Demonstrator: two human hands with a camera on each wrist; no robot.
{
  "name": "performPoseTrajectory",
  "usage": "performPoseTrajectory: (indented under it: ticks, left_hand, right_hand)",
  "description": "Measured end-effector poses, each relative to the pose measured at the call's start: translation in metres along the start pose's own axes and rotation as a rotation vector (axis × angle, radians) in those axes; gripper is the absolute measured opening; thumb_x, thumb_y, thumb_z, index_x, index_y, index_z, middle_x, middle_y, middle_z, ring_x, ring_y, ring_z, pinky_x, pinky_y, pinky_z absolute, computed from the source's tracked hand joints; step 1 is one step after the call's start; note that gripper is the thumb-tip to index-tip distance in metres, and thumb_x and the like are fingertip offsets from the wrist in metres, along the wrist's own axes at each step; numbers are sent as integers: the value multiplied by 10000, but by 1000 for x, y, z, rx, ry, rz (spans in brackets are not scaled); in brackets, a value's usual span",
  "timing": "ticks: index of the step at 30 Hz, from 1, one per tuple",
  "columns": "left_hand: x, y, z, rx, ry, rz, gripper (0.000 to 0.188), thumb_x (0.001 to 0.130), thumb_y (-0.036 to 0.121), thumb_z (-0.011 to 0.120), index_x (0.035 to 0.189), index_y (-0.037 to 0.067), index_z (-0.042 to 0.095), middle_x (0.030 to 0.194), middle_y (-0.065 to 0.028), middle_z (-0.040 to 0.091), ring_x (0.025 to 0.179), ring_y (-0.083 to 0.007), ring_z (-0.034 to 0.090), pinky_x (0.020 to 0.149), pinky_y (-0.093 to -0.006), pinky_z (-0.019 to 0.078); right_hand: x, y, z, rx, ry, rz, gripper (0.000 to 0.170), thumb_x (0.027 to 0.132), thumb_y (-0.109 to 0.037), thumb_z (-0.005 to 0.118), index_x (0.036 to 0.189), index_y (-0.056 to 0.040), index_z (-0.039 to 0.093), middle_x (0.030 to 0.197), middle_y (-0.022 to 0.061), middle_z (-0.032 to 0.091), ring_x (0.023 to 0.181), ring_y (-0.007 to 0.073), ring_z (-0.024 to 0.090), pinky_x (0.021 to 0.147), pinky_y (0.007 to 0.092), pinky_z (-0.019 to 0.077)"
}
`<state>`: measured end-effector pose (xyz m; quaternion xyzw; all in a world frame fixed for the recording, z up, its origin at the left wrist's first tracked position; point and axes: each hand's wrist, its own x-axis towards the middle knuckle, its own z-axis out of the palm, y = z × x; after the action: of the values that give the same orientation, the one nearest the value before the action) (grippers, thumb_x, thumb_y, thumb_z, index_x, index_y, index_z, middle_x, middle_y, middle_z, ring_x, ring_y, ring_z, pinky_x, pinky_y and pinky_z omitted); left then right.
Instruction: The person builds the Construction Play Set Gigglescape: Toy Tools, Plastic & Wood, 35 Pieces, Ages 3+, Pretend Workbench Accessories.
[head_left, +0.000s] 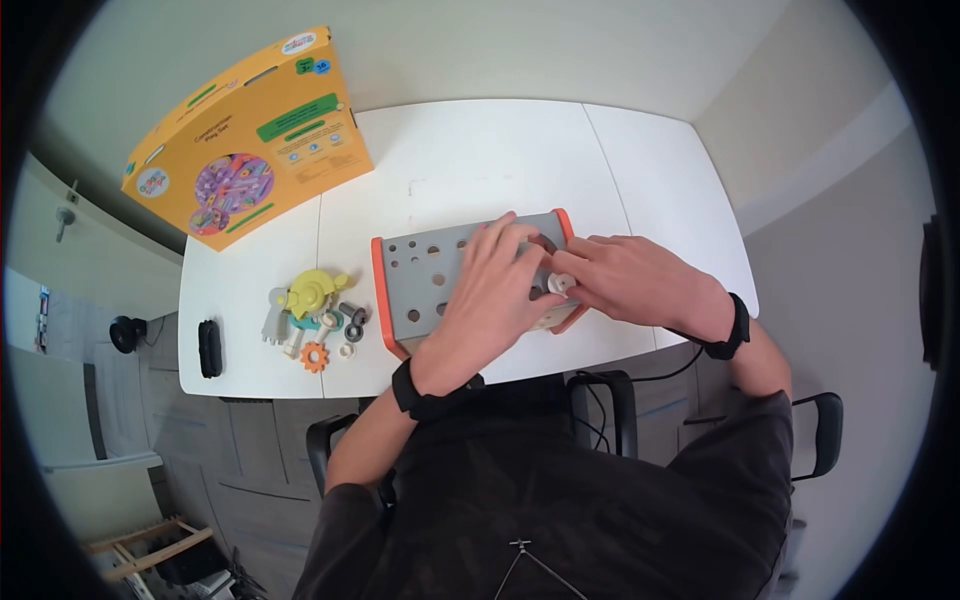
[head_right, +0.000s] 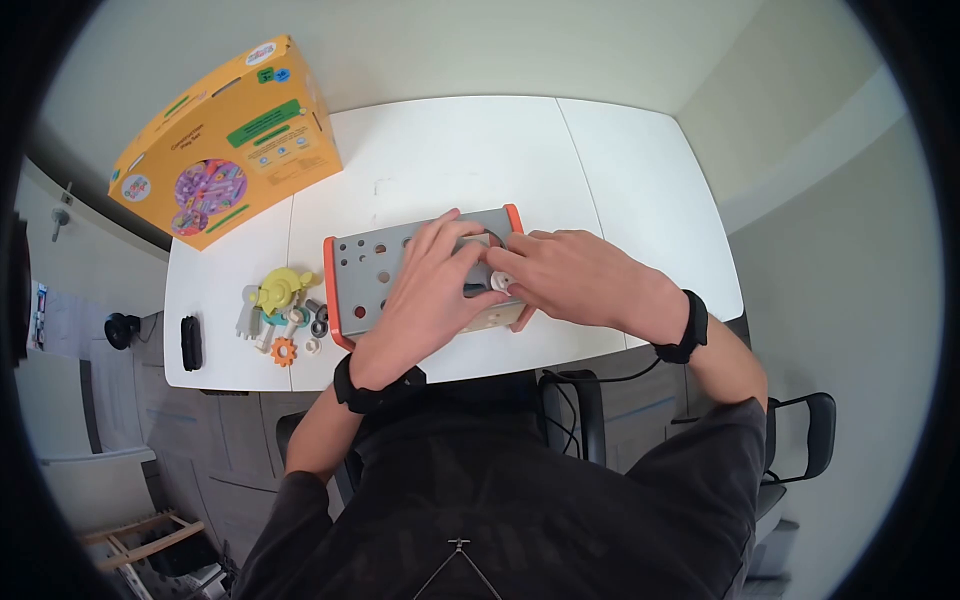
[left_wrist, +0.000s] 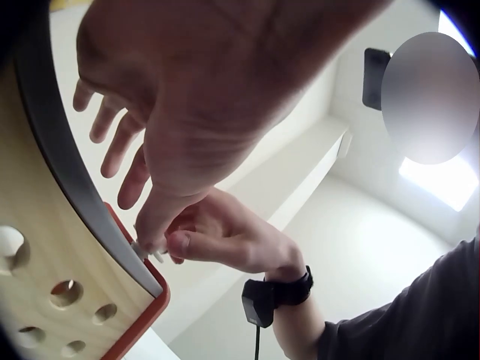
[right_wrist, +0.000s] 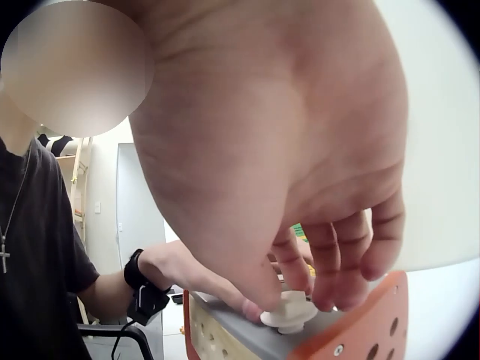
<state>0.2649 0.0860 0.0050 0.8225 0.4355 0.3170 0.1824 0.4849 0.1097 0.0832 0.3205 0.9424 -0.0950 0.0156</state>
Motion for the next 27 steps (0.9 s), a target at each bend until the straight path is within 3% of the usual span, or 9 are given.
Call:
performPoseTrajectory:
  ticks: [6,9,12,15,18,21,24,27]
  left_hand:
    - [-2,-6,-14,-31,-81,-19,380,884,242,871,1155,40,697,1431,-111,570,1501,-426,422,1219,-549,374]
    - [1,6,-4,-13,-102,8,377,890,234,864,1166,37,699,1453,-105,563,1506,-428,415,1235,-543,367]
    - [4,2,8,27,-52,35,383,891,211,861,1190,32,702,1479,-101,550,1509,-429,409,1242,-551,357]
    - [4,-5,1,-53,-89,14,413,889,198,861,1235,42,699,1504,-110,531,1519,-426,397,1254,-574,334]
    - [1,-19,-12,83,-30,14,486,890,189,860,1317,61,666,1515,-123,520,1540,-422,375,1279,-575,307]
    - [-2,-11,-16,34,-123,0,541,903,227,854,1372,83,626,1525,-139,506,1568,-419,341,1304,-580,274]
    - [-3,2,-7,-1,-126,22,543,915,271,845,1367,83,611,1529,-151,499,1584,-425,315,1317,-598,243]
    - [5,-3,0,-9,-137,10,515,917,303,842,1326,82,622,1536,-155,495,1590,-427,303,1315,-619,234]
  right_hand:
    - [6,-4,10,-38,4,98,240,1046,-289,662,1088,-58,611,910,122,708,852,343,721,742,458,559]
    - [27,-18,-7,-175,-478,335,246,1039,-293,673,1092,-61,612,877,116,717,822,340,723,730,463,558]
    - [14,-18,-6,-144,-232,270,247,1040,-304,668,1049,-60,623,864,115,716,814,336,723,725,457,558]
    - [0,-4,9,-93,169,8,268,1044,-321,659,988,-60,633,825,110,710,780,337,716,710,451,555]
    - [3,-1,15,-31,157,-41,295,1047,-333,652,945,-58,635,793,105,701,757,340,709,700,446,553]
    - [11,-3,18,-149,15,84,297,1049,-335,653,955,-55,633,791,106,697,759,339,708,703,445,554]
    - [29,-20,-7,-183,-411,322,302,1052,-336,651,947,-53,636,784,104,696,763,332,714,705,440,556]
    - [29,-28,-27,-215,-548,433,289,1057,-337,649,998,-54,631,815,113,700,771,334,714,702,448,555]
